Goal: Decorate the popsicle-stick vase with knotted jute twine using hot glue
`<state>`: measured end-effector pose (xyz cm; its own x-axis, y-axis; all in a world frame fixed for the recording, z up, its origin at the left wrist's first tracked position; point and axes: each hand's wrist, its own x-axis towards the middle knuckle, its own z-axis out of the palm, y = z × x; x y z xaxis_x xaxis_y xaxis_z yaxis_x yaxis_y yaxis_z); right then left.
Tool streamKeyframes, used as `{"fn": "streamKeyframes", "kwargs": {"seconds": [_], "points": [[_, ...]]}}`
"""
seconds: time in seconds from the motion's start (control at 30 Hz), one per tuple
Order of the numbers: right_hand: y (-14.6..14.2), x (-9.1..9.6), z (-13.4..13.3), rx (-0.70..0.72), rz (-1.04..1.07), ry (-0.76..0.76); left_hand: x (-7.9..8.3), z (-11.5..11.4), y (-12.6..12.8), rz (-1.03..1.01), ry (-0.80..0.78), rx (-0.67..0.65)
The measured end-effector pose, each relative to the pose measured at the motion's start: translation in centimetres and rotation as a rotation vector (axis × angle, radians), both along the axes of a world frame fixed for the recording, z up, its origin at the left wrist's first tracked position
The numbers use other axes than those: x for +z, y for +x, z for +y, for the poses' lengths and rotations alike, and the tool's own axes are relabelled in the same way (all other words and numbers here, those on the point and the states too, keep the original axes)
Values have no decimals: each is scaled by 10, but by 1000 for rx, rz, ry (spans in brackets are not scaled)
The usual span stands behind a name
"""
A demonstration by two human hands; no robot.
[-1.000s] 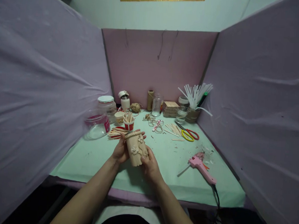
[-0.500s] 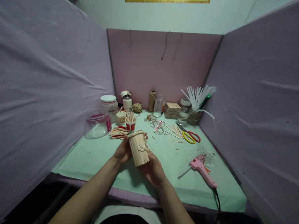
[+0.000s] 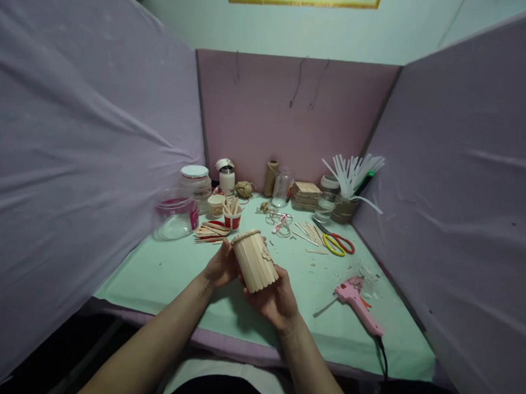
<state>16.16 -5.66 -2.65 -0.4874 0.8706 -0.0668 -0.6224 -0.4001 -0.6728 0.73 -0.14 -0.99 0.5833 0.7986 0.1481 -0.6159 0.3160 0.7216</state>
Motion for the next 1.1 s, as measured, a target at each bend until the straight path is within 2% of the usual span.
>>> {"fn": "streamKeyframes", "kwargs": {"seconds": [0.27, 0.5, 0.83, 0.93, 1.0, 1.1], "points": [[-3, -3, 0, 16, 25, -9, -3, 1, 1, 67, 20, 61], [1, -3, 1, 63, 5, 31, 1, -5, -1, -18, 21, -90], [1, -5, -1, 53, -39, 41, -4, -5, 1, 43, 49, -5], [-3, -6, 1, -80, -82, 90, -2, -4, 1, 31, 41, -15], [-7, -9, 5, -283, -196, 213, -1, -1, 0, -8, 26, 34], [-16, -16, 9, -582, -522, 452, -1, 4, -1, -66, -60, 197]]}}
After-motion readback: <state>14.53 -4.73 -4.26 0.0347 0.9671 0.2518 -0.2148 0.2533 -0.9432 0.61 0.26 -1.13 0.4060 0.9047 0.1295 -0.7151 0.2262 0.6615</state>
